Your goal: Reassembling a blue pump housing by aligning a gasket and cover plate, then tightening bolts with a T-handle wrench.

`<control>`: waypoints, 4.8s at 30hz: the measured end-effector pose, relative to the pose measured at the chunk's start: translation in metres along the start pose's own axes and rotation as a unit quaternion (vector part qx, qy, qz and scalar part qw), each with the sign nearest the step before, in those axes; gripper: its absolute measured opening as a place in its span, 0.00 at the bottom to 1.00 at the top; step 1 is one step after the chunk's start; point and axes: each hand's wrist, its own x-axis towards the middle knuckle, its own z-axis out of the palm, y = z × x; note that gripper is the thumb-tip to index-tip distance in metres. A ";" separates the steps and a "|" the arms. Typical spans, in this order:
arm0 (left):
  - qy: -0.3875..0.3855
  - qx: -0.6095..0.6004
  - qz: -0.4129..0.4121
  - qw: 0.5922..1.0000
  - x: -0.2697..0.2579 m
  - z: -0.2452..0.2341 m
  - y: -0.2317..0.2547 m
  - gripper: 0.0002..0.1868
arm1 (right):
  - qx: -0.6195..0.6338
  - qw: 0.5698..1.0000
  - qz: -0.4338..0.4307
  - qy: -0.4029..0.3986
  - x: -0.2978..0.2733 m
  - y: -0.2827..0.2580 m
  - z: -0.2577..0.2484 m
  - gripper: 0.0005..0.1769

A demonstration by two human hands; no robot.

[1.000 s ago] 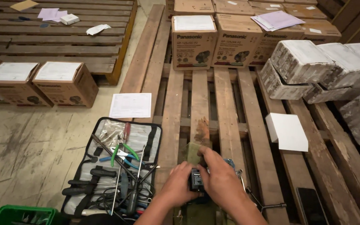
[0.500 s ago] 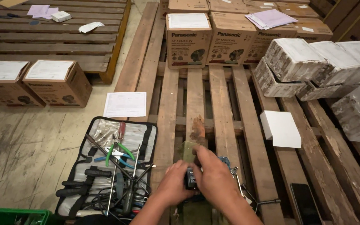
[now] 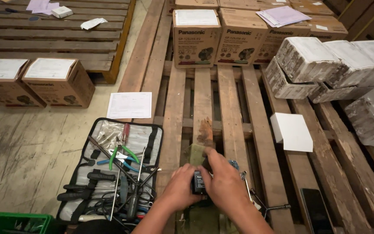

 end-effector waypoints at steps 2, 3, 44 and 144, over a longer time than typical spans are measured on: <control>0.002 0.006 0.003 1.000 0.001 0.005 -0.005 0.44 | 0.000 1.000 0.005 -0.003 0.000 -0.002 -0.001 0.23; 0.004 0.012 0.006 1.000 0.001 0.007 -0.007 0.44 | 0.000 1.000 0.009 -0.005 0.000 -0.003 -0.001 0.23; 0.001 0.001 -0.002 1.000 -0.001 0.002 -0.001 0.41 | -0.017 0.999 0.039 0.019 -0.001 -0.011 -0.004 0.21; 0.002 -0.034 -0.016 0.999 -0.008 -0.015 0.014 0.40 | 0.028 0.983 -0.173 0.048 -0.006 -0.016 -0.043 0.16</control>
